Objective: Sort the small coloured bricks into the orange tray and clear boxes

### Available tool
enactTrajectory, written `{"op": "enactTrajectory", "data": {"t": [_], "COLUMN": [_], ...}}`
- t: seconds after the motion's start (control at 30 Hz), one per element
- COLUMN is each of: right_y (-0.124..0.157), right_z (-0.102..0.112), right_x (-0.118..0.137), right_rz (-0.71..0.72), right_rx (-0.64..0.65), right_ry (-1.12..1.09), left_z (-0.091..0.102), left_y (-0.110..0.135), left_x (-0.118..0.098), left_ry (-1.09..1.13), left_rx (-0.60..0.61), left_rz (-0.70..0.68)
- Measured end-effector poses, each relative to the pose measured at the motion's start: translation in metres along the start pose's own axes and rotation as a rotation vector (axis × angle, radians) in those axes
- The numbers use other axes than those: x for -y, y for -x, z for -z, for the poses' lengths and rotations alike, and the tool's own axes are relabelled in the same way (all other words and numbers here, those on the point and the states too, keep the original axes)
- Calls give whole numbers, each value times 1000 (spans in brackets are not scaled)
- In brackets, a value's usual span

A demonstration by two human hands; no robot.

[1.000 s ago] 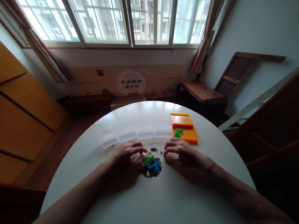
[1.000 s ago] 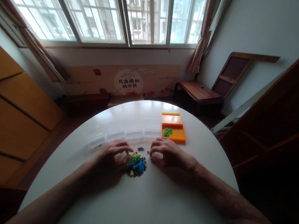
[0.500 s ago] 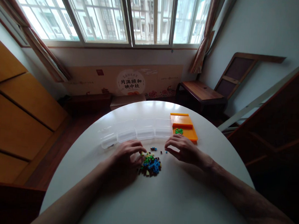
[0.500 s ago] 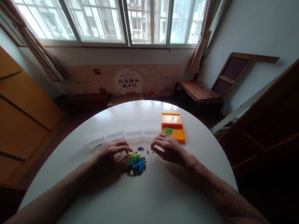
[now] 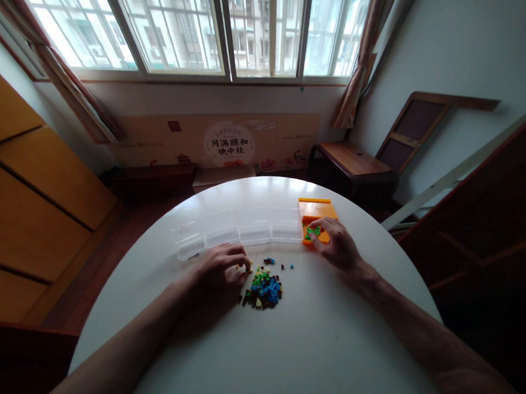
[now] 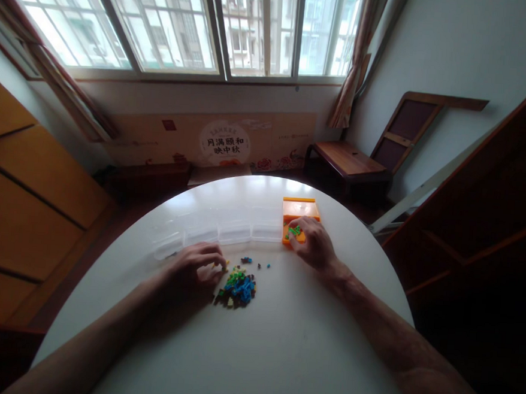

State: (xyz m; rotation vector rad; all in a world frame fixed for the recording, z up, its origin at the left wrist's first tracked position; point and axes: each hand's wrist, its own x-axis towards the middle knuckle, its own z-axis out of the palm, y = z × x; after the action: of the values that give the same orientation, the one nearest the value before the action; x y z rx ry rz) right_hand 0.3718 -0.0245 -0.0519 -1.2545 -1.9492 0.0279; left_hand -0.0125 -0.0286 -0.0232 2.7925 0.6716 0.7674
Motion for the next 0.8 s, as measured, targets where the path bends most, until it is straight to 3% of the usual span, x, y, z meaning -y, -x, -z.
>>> {"op": "enactTrajectory", "data": {"t": [0.33, 0.63, 0.8], "right_y": [-1, -1, -1], "right_z": [3, 2, 5], "right_x": [20, 27, 36], "right_rz": [44, 121, 162], "right_rx": [67, 51, 39], "right_ry": [-47, -59, -97], "left_z": [-2, -4, -2], "left_y": [3, -1, -4], "left_x": [4, 3, -3], "left_ry": [-9, -35, 32], "left_rx": [15, -2, -105], "left_rz": [21, 30, 44]}}
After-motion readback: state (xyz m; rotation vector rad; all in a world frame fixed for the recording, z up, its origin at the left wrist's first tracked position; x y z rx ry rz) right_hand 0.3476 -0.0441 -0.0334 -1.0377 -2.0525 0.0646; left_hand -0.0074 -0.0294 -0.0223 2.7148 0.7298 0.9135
